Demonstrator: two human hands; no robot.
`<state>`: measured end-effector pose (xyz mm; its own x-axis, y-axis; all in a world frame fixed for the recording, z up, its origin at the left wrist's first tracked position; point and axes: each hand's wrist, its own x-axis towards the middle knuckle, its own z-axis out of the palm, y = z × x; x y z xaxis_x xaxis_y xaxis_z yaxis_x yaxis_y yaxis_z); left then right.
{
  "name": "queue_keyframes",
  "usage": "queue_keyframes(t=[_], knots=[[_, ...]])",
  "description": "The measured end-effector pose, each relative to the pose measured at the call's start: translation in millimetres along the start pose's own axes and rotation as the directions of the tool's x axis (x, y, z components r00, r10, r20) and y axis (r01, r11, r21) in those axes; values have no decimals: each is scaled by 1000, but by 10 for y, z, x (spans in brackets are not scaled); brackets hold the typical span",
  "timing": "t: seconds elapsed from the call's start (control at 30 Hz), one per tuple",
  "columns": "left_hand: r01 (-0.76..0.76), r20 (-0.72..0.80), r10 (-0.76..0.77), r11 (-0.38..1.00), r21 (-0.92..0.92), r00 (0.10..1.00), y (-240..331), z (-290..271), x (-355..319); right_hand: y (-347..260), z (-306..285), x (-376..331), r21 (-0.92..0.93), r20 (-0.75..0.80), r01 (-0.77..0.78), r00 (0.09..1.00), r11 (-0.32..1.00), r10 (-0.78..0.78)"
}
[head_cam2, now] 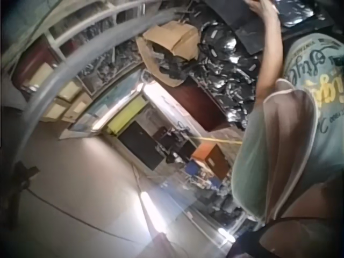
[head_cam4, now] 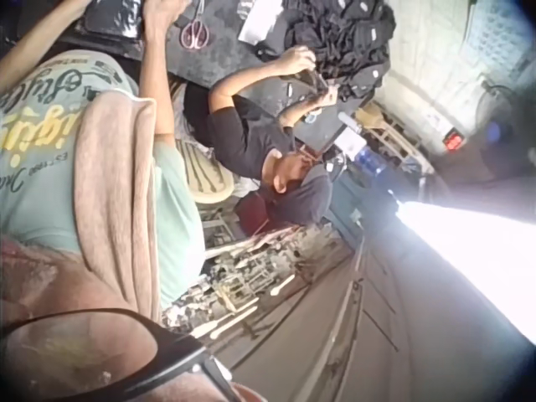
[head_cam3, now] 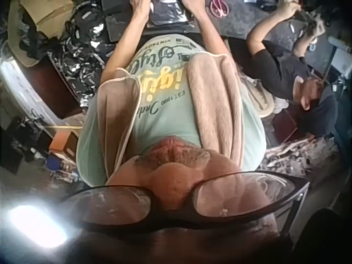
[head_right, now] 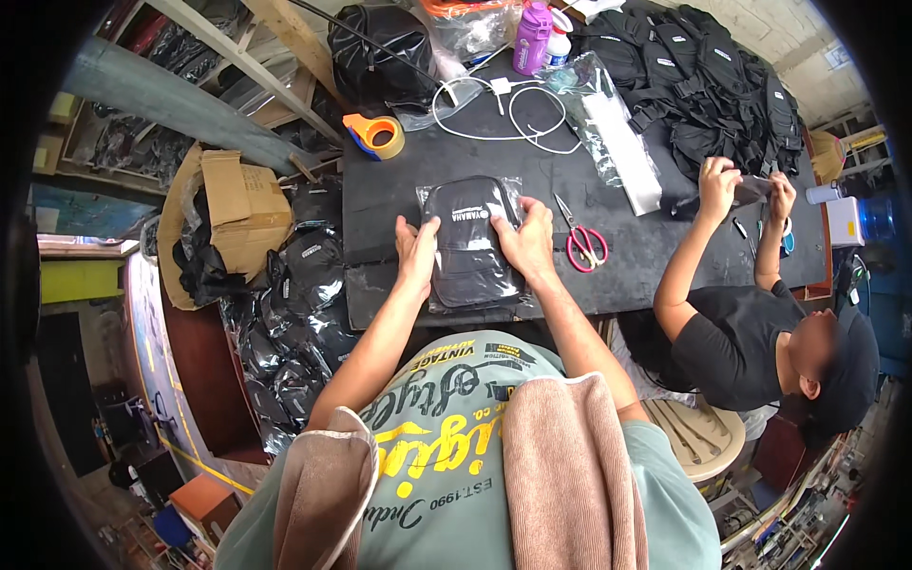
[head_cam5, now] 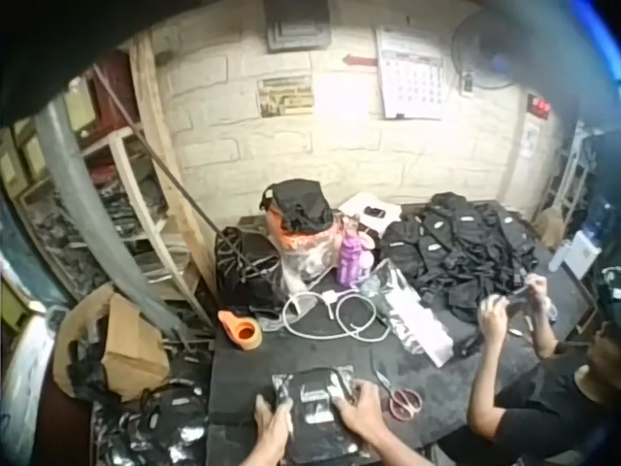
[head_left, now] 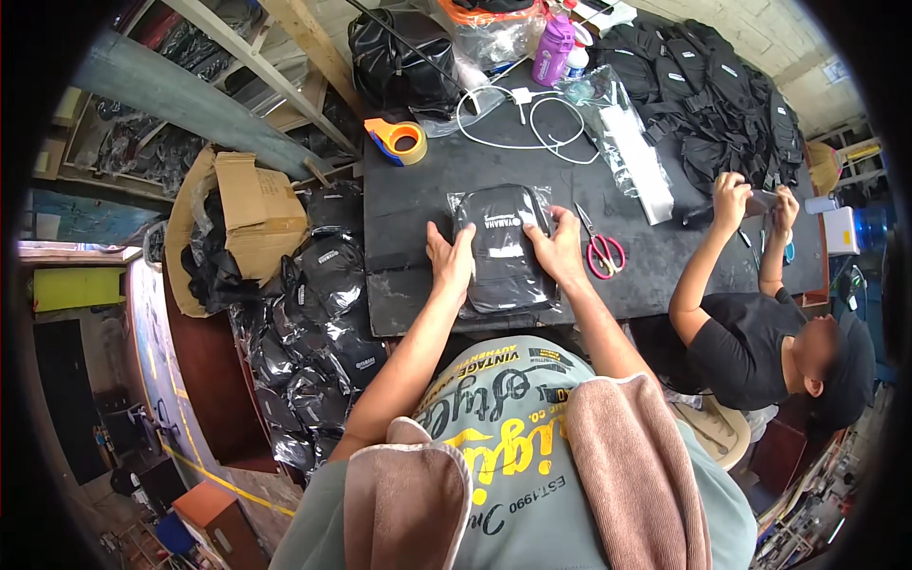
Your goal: The person packs black pouches by folding their straps, inserting the pouches into plastic sleeves by hand, trimming with scissors, and stacking the packaged pouches into a bin.
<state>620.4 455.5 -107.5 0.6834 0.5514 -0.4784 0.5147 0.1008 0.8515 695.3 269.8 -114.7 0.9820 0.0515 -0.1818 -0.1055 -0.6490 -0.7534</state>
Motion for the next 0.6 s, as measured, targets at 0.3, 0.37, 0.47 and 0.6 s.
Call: queue_keyframes(t=[0.3, 0.37, 0.47, 0.6], knots=[[84, -95, -58, 952, 293, 994, -236, 342, 386, -4, 417, 252, 57, 114, -357, 930, 932, 350], [-29, -129, 75, 944, 330, 989, -454, 331, 464, -73, 458, 181, 67, 68, -299, 953, 952, 295], [-101, -122, 156, 924, 369, 980, -477, 430, 504, 62, 538, 259, 24, 9, -289, 957, 957, 289], [-118, -160, 184, 928, 354, 970, -596, 481, 571, 275, 688, 360, 48, -22, -218, 975, 975, 219]])
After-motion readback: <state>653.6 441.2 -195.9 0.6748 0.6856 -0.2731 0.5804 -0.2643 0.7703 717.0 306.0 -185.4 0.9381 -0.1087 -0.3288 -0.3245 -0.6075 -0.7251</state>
